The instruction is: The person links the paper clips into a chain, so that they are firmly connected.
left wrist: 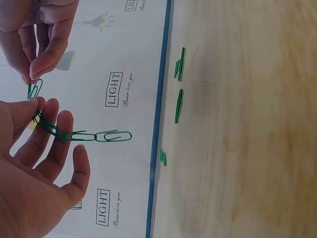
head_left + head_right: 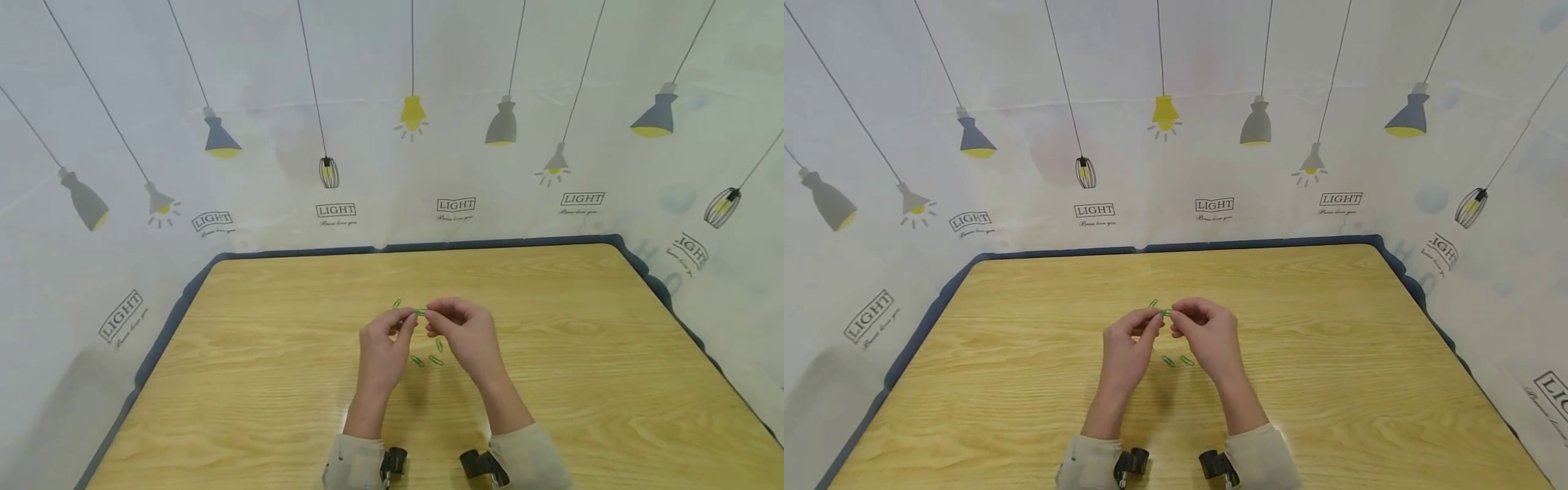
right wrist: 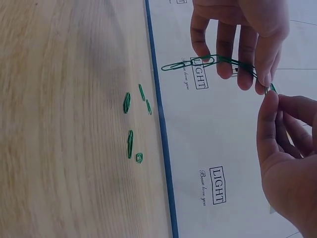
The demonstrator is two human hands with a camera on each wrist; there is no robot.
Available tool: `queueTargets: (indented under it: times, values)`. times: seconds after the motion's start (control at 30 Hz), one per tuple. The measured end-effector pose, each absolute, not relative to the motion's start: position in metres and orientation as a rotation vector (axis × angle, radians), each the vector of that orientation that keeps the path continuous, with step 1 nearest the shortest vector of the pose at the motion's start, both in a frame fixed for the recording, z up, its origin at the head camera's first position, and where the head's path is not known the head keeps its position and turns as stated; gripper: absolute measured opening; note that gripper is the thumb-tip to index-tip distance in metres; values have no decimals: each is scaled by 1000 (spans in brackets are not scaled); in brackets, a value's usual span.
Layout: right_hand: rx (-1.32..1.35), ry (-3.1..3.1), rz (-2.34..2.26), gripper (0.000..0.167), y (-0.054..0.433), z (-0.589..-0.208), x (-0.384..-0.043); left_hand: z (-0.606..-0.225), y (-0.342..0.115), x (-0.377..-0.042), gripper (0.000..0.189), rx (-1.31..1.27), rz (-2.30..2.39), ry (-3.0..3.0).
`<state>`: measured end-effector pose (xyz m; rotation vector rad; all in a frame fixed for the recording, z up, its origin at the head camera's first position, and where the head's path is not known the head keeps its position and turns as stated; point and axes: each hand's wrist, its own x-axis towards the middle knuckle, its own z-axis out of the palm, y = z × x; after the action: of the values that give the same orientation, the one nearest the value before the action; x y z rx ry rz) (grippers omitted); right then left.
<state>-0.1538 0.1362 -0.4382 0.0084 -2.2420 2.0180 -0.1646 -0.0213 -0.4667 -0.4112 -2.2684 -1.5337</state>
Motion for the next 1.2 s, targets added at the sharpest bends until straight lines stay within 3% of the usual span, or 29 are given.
queueTargets:
  times: [0.33, 1.2]
  values:
    - [-83, -2271, 1987, 18, 141, -436, -153, -466, -21, -165, 13, -405, -1526, -2238]
    - [-34, -2268, 1944, 11, 139, -432, -151, -467, -22, -162, 19, -401, -1751, -2365]
